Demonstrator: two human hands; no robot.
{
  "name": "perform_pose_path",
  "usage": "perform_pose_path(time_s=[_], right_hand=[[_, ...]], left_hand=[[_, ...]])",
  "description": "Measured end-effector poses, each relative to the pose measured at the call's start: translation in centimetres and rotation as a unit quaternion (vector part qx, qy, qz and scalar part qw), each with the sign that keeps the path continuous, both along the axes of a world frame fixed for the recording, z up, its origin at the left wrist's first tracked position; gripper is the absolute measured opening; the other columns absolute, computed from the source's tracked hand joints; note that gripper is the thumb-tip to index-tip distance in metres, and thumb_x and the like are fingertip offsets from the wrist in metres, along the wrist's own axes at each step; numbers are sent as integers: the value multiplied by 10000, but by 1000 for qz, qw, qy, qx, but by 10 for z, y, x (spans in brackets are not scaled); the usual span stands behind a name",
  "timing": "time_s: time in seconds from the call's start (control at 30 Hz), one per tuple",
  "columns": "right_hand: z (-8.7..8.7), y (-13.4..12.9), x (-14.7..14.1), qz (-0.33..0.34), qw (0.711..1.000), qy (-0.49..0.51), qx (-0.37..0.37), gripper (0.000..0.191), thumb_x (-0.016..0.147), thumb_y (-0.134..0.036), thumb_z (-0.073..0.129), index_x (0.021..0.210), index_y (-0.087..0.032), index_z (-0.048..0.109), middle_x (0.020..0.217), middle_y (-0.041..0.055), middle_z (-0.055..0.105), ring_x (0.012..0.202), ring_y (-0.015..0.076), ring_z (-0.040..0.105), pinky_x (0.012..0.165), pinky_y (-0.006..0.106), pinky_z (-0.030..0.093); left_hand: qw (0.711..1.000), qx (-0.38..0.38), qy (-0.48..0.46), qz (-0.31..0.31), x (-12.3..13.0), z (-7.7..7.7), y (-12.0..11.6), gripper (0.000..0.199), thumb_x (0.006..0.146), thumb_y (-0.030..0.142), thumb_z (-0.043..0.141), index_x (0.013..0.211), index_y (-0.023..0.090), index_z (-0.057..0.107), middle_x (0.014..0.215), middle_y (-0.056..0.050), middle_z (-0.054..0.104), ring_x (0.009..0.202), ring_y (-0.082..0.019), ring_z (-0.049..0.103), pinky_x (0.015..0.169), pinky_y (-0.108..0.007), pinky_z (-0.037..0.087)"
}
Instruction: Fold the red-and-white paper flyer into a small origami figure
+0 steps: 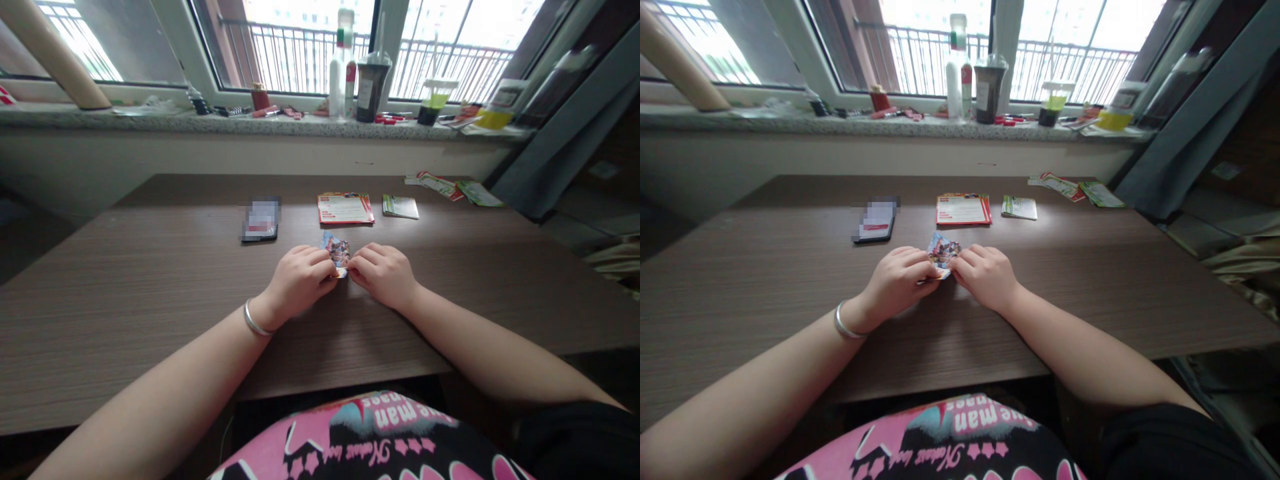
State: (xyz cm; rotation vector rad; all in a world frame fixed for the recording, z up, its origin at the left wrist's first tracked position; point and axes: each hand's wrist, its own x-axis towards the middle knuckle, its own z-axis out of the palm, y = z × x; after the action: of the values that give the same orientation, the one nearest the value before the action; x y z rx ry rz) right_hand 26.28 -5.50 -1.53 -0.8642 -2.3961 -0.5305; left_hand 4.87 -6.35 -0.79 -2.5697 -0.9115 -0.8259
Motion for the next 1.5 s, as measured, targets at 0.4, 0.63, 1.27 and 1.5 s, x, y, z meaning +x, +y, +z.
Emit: perform_pose_path(time_s=[0.4,0.63,1.27,1.5], right_hand=[[-3,6,1,-36,999,13,-16,225,935,-262,528,768,-188,659,782,32,692,781,168,569,695,305,365],[-6,14,9,-25,997,38,-68,212,928,-303,568,795,-214,707,815,30,717,808,175,596,713,301,421],[-1,14,14,-62,990,116,-54,433,850,-251,631,1279,-220,577,1343,77,587,1339,307,383,1092,505,356],[-4,18,16,-49,990,108,-81,286,883,-239,584,1158,-212,653,1085,71,710,1154,272,541,992,448,428]], left_hand=[[999,-41,-14,-9,-7,-3,7,162,925,278,556,825,212,665,791,-15,650,725,-149,569,700,-285,419],[993,-64,-102,-13,-18,-4,18,132,918,215,543,920,193,674,902,-46,669,822,-153,604,760,-289,482],[994,-58,-95,-11,-23,0,18,168,881,139,550,860,218,697,1048,-56,632,964,-172,601,867,-349,491],[995,-63,-74,-37,-23,8,13,204,871,103,526,801,218,680,1060,-36,680,971,-173,610,897,-369,478]])
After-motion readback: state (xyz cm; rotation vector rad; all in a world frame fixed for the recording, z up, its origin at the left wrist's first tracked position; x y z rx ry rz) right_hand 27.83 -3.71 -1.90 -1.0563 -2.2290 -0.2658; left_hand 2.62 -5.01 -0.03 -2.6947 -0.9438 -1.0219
